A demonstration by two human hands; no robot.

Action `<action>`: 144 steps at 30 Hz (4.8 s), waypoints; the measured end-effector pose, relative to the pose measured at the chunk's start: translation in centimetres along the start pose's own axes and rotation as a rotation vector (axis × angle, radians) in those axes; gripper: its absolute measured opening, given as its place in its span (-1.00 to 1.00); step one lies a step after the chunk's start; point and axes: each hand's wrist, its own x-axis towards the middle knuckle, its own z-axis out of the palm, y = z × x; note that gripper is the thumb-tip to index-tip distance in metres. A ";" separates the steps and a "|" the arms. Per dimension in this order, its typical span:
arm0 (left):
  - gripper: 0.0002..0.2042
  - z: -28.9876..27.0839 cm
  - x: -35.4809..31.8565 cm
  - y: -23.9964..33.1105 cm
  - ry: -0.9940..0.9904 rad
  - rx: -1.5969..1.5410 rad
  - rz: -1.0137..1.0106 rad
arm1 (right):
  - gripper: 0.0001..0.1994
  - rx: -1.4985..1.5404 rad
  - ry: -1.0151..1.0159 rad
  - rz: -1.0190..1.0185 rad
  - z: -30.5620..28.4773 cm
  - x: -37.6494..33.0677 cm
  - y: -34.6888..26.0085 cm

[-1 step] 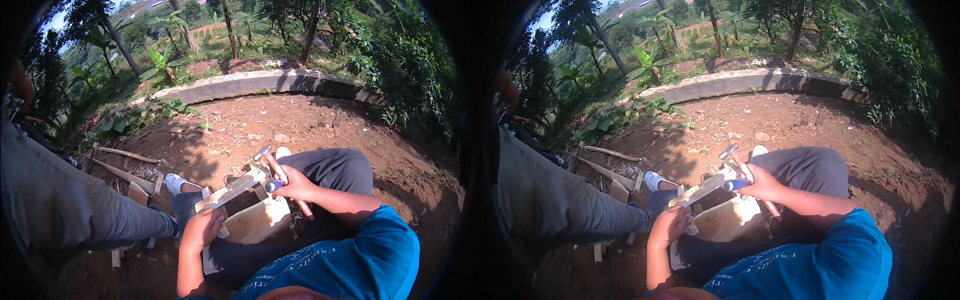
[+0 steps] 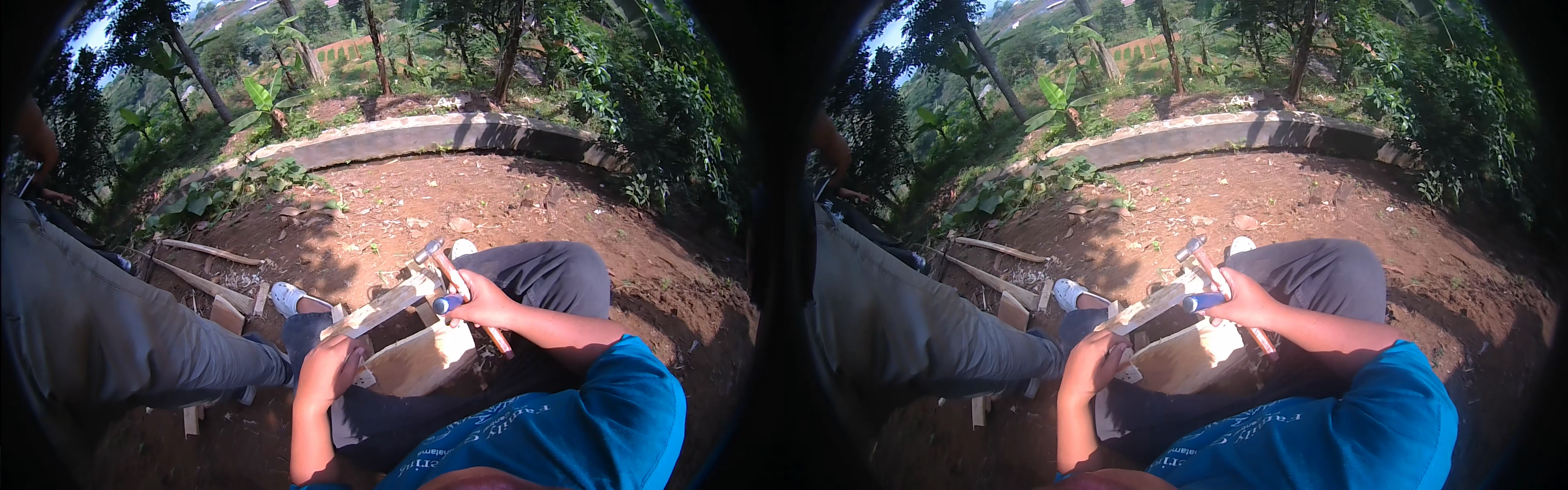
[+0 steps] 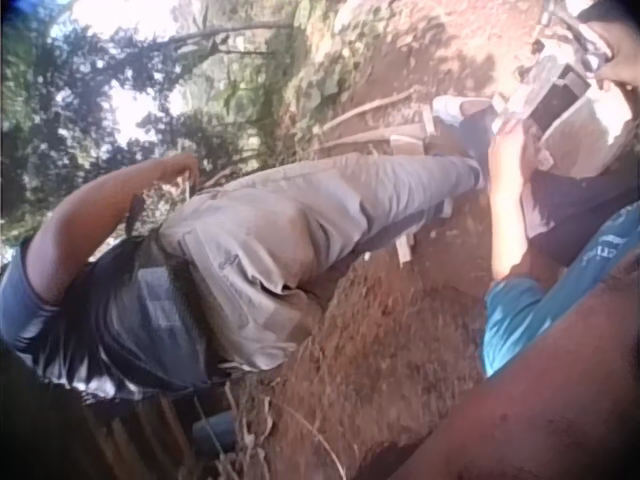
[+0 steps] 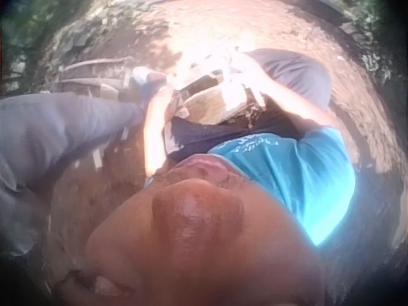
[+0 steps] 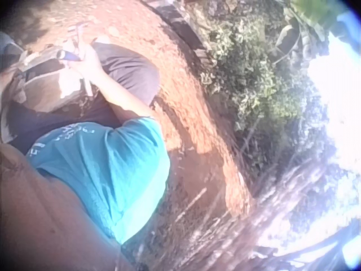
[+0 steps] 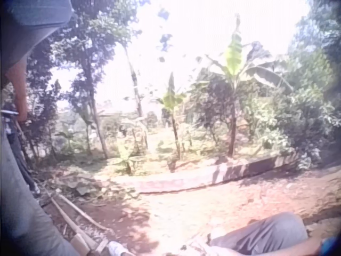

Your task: The person chisels a small piece of wood by holding a chisel against it and striking the end of the tool with a small hammer.

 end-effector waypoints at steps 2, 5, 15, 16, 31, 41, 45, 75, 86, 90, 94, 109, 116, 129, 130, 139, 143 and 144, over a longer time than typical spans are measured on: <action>-0.92 -0.5 0.3 1.3 0.179 0.036 0.026 | -0.61 0.005 0.001 -0.019 0.2 -0.2 0.4; -0.90 -1.3 0.4 3.9 0.270 -0.150 0.125 | -0.59 0.016 -0.058 -0.060 0.4 -0.1 1.3; -0.80 -2.4 -0.2 20.0 -0.146 -1.288 0.674 | -0.60 0.056 -0.120 -0.094 1.3 -1.1 2.0; -0.81 -2.5 -0.3 21.4 -0.215 -1.348 0.702 | -0.61 0.053 -0.113 -0.099 1.3 -1.4 1.6; -0.85 -1.7 -0.3 32.3 -0.548 -1.381 0.933 | -0.61 0.055 -0.206 -0.100 0.9 -1.9 3.2; -0.75 -1.0 -2.3 36.1 -0.316 -1.369 0.971 | -0.56 0.074 -0.240 -0.177 1.3 -2.3 3.6; -0.73 -1.4 -3.4 35.8 -0.346 -1.284 1.029 | -0.55 0.048 -0.241 -0.221 1.2 -1.8 5.1; -0.80 -0.2 -4.2 26.6 -0.015 -0.499 0.260 | -0.61 0.136 -0.304 -0.301 1.1 -4.1 2.9; -0.26 10.8 -4.2 11.7 0.148 0.560 -0.334 | -0.59 0.250 -0.116 -0.264 0.5 -3.1 2.7; -0.20 13.0 -3.0 10.5 0.132 0.606 -0.332 | -0.60 0.302 -0.075 -0.283 -0.2 -2.9 2.5; -0.27 12.9 -2.1 10.5 0.167 0.590 -0.307 | -0.61 0.285 -0.014 -0.253 -0.7 -2.2 3.0; -0.34 12.6 0.0 8.7 0.088 0.528 -0.390 | -0.60 0.226 -0.036 -0.286 -0.6 -3.2 2.1; -0.25 12.7 0.8 7.0 0.022 0.576 -0.431 | -0.61 0.174 -0.076 -0.287 -0.4 -4.0 1.8; -0.13 9.8 1.4 5.4 -0.010 0.351 -0.320 | -0.73 0.128 -0.044 -0.213 -1.0 -3.2 1.3; -0.09 10.0 1.2 5.1 0.012 0.301 -0.315 | -0.70 0.123 -0.024 -0.172 -0.8 -3.5 1.1; -0.07 9.8 1.0 3.8 0.091 0.286 -0.310 | -0.83 0.318 0.021 -0.122 -1.6 -5.5 1.8; -0.44 9.4 -0.1 3.0 0.281 0.282 -0.257 | -0.83 0.328 0.056 -0.143 -1.0 -6.7 1.2; -0.53 8.6 -0.1 3.7 0.318 0.226 -0.243 | -0.83 0.331 0.070 -0.145 -0.9 -6.8 1.0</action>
